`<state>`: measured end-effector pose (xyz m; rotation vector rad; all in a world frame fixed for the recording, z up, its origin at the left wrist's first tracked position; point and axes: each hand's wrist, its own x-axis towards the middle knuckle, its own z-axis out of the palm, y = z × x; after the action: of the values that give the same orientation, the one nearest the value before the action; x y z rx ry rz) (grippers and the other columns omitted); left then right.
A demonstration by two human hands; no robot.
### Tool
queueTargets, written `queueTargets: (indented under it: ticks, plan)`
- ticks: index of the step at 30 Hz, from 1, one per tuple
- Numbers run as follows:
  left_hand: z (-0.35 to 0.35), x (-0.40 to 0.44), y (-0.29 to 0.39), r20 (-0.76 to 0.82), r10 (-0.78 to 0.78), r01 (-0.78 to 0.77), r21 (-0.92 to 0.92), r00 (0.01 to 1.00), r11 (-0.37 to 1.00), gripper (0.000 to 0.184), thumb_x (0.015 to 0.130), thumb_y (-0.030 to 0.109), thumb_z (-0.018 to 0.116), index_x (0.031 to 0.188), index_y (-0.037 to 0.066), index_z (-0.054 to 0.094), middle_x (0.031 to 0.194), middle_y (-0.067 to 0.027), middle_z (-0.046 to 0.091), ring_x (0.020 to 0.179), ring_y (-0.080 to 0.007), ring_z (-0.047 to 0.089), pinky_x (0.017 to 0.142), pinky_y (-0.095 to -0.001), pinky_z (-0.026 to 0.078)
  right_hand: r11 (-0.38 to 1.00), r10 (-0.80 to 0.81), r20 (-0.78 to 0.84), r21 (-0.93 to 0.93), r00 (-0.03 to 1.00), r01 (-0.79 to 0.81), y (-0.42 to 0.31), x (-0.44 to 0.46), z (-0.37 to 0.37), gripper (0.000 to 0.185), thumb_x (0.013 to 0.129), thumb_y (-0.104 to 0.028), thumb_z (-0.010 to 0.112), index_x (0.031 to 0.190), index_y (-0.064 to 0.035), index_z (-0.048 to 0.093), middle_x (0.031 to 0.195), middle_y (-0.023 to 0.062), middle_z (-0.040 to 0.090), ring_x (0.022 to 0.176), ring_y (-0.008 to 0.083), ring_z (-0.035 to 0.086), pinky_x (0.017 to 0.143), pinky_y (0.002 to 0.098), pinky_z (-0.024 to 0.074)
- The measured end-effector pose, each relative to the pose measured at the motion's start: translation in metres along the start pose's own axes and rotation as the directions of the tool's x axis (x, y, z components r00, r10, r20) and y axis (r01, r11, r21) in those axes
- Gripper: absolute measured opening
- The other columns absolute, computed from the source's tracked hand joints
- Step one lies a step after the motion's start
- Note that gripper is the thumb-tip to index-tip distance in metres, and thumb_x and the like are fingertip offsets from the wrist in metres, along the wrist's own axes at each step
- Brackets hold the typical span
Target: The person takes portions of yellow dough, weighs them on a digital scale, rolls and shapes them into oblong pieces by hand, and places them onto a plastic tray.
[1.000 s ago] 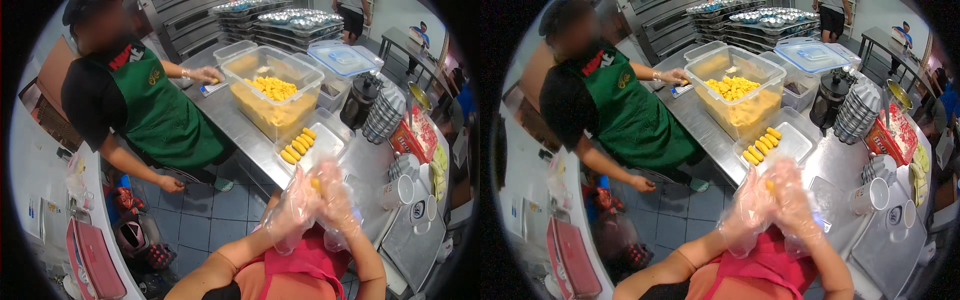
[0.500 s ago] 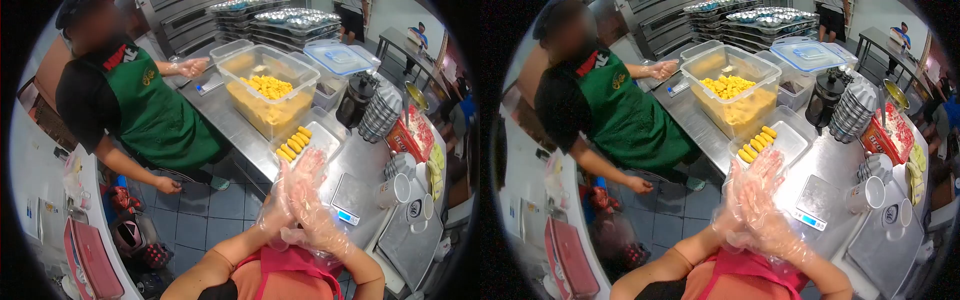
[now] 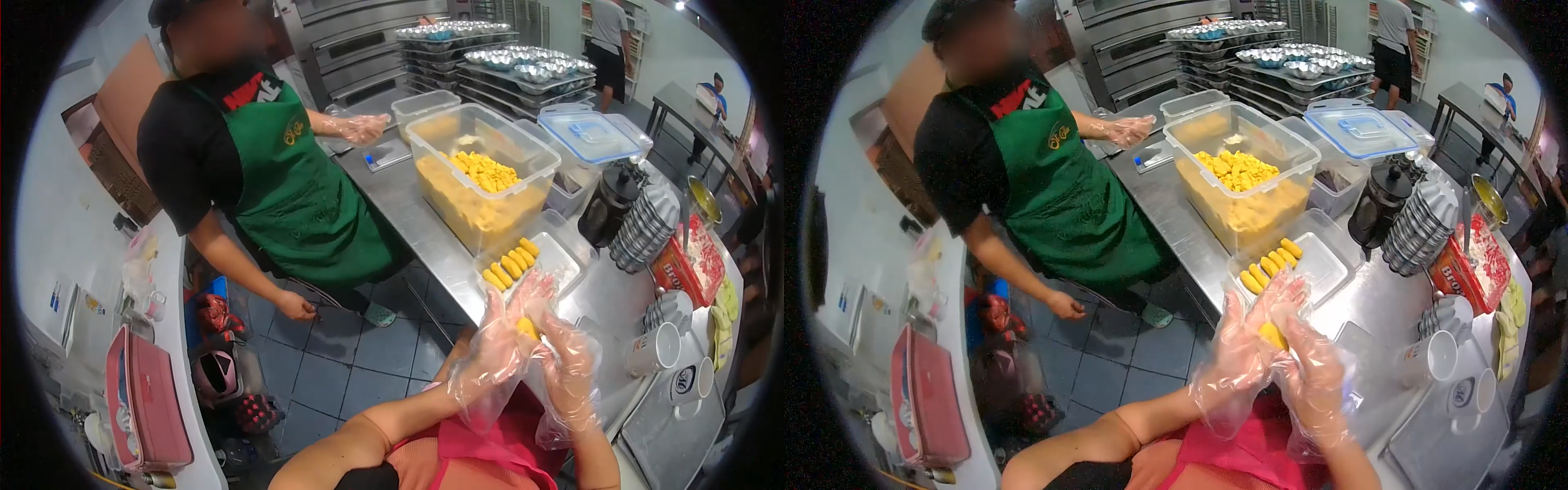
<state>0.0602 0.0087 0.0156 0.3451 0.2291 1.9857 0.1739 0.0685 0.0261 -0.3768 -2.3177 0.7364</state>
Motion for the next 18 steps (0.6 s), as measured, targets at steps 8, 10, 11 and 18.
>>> queueTargets:
  ticks: [8, 10, 11, 18]
  plan:
    - [0.002, -0.005, -0.003, 0.102, -0.074, 0.048, 0.232, 0.992, 0.972, 0.088, 0.081, 0.071, 0.027, 0.143, 0.011, 0.011, 0.148, -0.0125, 0.014, 0.137, -0.0241, 0.013, 0.110, -0.0378, 0.010, 0.907, 0.209, 0.109, 0.350, 0.972, -0.234, 0.015, 0.005, -0.027, 0.031, 0.072, -0.016, 0.068, 0.096, 0.0011, 0.062, 0.077, 0.0113, 0.057, 0.069, 0.0214, 0.055, 0.065, 0.0328, 0.0450]
    - [0.002, 0.000, -0.001, 0.064, 0.027, -0.044, 0.288, 0.998, 0.957, 0.087, 0.080, 0.072, 0.028, 0.144, 0.014, 0.013, 0.149, -0.0092, 0.014, 0.137, -0.0222, 0.010, 0.108, -0.0448, 0.002, 0.909, 0.292, 0.003, 0.310, 0.956, -0.279, 0.024, 0.008, -0.051, 0.032, 0.074, -0.015, 0.069, 0.100, 0.0012, 0.062, 0.087, 0.0113, 0.060, 0.077, 0.0200, 0.059, 0.069, 0.0293, 0.0469]
    - [0.006, 0.001, 0.004, 0.052, 0.012, -0.024, 0.237, 0.999, 0.971, 0.088, 0.081, 0.073, 0.021, 0.144, 0.013, 0.008, 0.150, -0.0087, 0.009, 0.138, -0.0203, 0.006, 0.108, -0.0414, 0.001, 0.826, 0.380, 0.010, 0.446, 0.925, -0.344, 0.020, 0.012, -0.061, 0.030, 0.075, -0.012, 0.068, 0.102, -0.0003, 0.062, 0.090, 0.0107, 0.061, 0.081, 0.0192, 0.060, 0.071, 0.0291, 0.0473]
    - [-0.009, -0.001, -0.020, -0.085, -0.334, 0.339, 0.050, 0.939, 0.939, 0.074, 0.090, 0.058, 0.028, 0.141, 0.005, 0.018, 0.142, -0.0112, 0.025, 0.127, -0.0218, 0.027, 0.106, -0.0359, 0.019, 0.983, 0.170, -0.060, 0.075, 0.984, -0.166, 0.023, 0.015, -0.052, 0.031, 0.075, -0.008, 0.066, 0.104, -0.0019, 0.061, 0.095, 0.0118, 0.061, 0.085, 0.0184, 0.060, 0.074, 0.0320, 0.0479]
